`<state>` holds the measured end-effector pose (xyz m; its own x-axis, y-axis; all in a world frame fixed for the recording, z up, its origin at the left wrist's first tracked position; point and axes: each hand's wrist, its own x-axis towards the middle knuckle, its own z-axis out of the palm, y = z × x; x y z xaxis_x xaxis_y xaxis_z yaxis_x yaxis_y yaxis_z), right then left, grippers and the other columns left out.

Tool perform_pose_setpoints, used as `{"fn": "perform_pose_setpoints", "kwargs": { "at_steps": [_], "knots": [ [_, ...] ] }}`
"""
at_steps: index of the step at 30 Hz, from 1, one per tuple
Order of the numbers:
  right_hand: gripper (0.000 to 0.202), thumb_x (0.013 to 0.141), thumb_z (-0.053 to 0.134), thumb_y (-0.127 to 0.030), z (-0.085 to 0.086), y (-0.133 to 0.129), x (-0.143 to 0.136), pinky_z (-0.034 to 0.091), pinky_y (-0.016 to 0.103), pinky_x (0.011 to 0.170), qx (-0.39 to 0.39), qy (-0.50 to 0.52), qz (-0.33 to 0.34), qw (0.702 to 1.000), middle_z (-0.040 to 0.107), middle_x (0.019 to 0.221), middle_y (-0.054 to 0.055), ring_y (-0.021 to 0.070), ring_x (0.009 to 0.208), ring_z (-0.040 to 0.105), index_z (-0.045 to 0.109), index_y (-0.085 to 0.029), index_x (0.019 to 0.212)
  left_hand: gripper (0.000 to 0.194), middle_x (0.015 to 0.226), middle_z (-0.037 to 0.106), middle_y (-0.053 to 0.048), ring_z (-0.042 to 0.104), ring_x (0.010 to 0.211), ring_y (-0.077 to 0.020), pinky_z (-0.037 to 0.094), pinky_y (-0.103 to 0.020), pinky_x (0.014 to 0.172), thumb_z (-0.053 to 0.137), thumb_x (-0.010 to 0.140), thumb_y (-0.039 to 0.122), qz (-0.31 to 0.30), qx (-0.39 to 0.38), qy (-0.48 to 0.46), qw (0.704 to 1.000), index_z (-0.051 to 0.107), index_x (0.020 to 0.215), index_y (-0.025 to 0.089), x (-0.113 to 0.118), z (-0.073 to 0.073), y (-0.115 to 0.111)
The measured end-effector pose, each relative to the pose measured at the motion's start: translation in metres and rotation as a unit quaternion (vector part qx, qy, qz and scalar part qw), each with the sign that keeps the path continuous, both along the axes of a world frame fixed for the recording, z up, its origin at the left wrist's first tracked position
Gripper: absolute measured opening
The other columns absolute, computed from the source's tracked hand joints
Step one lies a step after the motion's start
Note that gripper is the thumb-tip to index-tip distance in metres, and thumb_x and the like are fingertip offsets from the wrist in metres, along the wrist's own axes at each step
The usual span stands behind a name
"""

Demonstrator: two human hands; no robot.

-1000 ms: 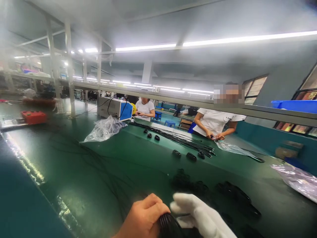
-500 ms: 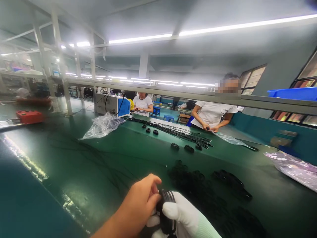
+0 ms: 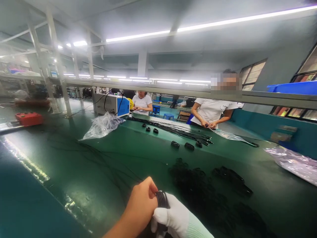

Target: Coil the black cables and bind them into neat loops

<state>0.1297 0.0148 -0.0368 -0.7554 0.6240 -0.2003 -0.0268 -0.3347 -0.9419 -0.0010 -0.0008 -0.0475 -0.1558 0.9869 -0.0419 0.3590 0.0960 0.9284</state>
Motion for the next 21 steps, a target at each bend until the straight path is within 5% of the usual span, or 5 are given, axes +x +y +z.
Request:
{"fn": "perform_pose_setpoints", "kwargs": {
  "at_steps": [4, 10, 14, 16, 21],
  "knots": [
    [0.018, 0.063, 0.062, -0.025, -0.006, -0.001, 0.001, 0.035, 0.014, 0.036, -0.004, -0.013, -0.014, 1.000, 0.052, 0.051, 0.001, 0.0062, 0.041, 0.045, 0.061, -0.008, 0.070, 0.004, 0.058, 0.060, 0.003, 0.050, 0.056, -0.0125, 0.032, -0.022, 0.050, 0.052, 0.070, 0.018, -0.029, 0.027, 0.065, 0.997, 0.053, 0.067, 0.020, -0.005, -0.001, -0.008],
    [0.031, 0.064, 0.071, -0.030, -0.008, -0.002, -0.002, 0.048, 0.018, 0.044, -0.071, 0.042, 0.012, 0.997, 0.062, 0.071, 0.008, 0.0118, 0.056, 0.058, 0.064, -0.007, 0.085, 0.009, 0.061, 0.061, 0.003, 0.053, 0.059, -0.0137, 0.033, -0.022, 0.053, 0.050, 0.070, 0.013, -0.049, 0.023, 0.120, 0.991, 0.055, 0.069, 0.020, -0.010, 0.005, -0.003],
    [0.036, 0.065, 0.076, -0.035, 0.008, 0.017, 0.028, 0.052, 0.024, 0.047, -0.073, 0.080, -0.137, 0.985, 0.061, 0.076, 0.005, 0.0148, 0.063, 0.061, 0.063, -0.012, 0.090, 0.020, 0.076, 0.063, 0.002, 0.055, 0.064, -0.0136, 0.037, -0.022, 0.057, 0.055, 0.072, 0.018, -0.077, 0.060, 0.115, 0.989, 0.058, 0.091, 0.021, -0.024, 0.018, 0.015],
    [0.041, 0.068, 0.075, -0.039, 0.017, 0.029, 0.050, 0.055, 0.029, 0.056, -0.067, 0.110, -0.226, 0.965, 0.064, 0.081, 0.005, 0.0189, 0.074, 0.065, 0.061, -0.016, 0.099, 0.011, 0.076, 0.062, 0.002, 0.054, 0.066, -0.0141, 0.037, -0.023, 0.058, 0.053, 0.077, 0.022, -0.100, 0.081, 0.165, 0.978, 0.058, 0.086, 0.020, -0.026, 0.018, 0.023],
    [0.043, 0.070, 0.075, -0.039, 0.020, 0.041, 0.081, 0.056, 0.035, 0.064, -0.046, 0.123, -0.317, 0.939, 0.068, 0.092, 0.007, 0.0228, 0.083, 0.068, 0.059, -0.018, 0.104, 0.012, 0.077, 0.062, 0.001, 0.056, 0.072, -0.0161, 0.036, -0.025, 0.064, 0.053, 0.075, 0.014, -0.218, 0.085, 0.246, 0.941, 0.062, 0.073, 0.022, 0.010, -0.010, 0.036]
  ]
}}
